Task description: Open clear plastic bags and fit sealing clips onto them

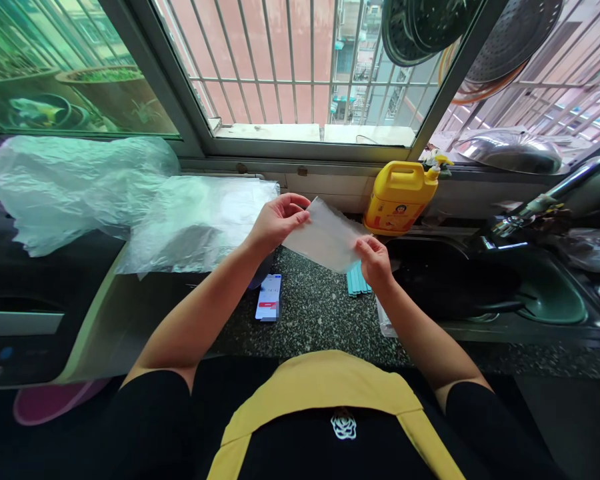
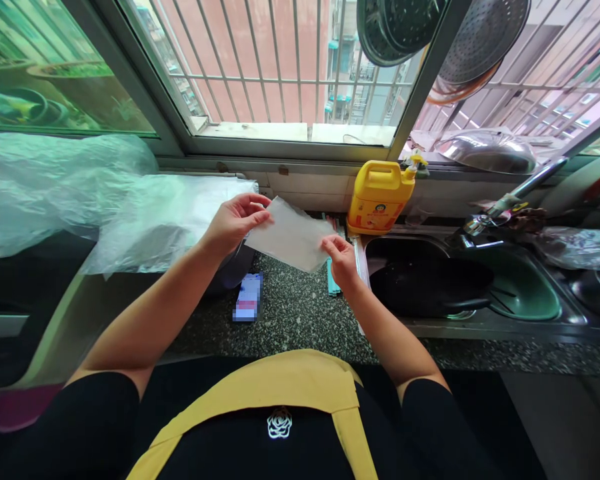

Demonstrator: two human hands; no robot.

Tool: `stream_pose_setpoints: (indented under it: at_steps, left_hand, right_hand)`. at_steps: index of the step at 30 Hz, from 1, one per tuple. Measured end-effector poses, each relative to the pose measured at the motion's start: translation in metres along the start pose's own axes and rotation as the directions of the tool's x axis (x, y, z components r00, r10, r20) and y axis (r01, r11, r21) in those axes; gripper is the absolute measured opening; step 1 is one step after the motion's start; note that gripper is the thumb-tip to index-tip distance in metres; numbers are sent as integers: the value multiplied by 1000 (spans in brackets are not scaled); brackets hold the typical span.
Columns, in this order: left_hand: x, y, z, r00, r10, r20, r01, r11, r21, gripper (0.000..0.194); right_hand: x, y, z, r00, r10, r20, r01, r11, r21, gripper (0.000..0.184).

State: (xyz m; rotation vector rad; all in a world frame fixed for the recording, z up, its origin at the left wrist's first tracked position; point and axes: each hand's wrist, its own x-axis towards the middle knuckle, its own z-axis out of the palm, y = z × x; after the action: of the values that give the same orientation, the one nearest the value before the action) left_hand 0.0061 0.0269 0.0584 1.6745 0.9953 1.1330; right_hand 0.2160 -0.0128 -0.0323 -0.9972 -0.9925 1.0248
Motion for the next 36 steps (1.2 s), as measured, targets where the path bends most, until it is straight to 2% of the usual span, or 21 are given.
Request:
stream_pose_setpoints:
  at_steps: [6, 13, 19, 23, 25, 28, 29, 31, 33, 35, 36]
  left_hand:
    - [-3, -2, 2, 999, 31, -33, -31, 999, -10, 37]
    - [-6, -7, -1, 998, 50, 26, -50, 999, -3, 52]
    - [-8, -5, 1, 994, 88, 62, -91, 995, 41, 49]
    - [-8, 9, 4, 963, 141, 230, -181, 970, 162, 49]
    - [-7, 17, 6, 938, 148, 312, -218, 955, 202, 48]
    - [-4, 25, 8, 920, 144, 365, -231, 951, 206, 48]
    - [-4, 25, 7, 921, 142, 362, -221, 957, 187, 48]
    - [-4, 21, 6, 939, 133, 317, -173, 980, 102, 50]
    - [-7, 8, 5, 973, 108, 204, -103, 994, -36, 49]
    - [-12, -12, 6, 996, 54, 66, -41, 981, -188, 47]
    - [-16, -24, 8, 999, 16, 30, -8, 968, -252, 49]
  right_hand:
    - [-1, -6, -3, 999, 38, 27, -37, 999, -10, 37]
    - [2, -5, -5, 999, 15, 39, -15, 1000, -16, 36]
    - [4, -1, -17, 997, 0, 82, 12, 989, -145, 38]
    - [20, -20, -21, 970, -79, 231, 154, 932, -328, 60]
    - [30, -31, -15, 927, -73, 367, 207, 916, -342, 61]
    - [35, -40, -1, 840, 34, 541, 155, 941, -300, 51]
    - [34, -41, 3, 819, 73, 569, 115, 951, -288, 46]
    - [29, -41, 10, 809, 129, 574, 34, 964, -264, 39]
    - [24, -40, 11, 835, 142, 531, -23, 974, -224, 38]
    - [21, -39, 9, 884, 117, 453, -47, 985, -163, 38]
    - [21, -39, 8, 909, 97, 405, -46, 990, -133, 38]
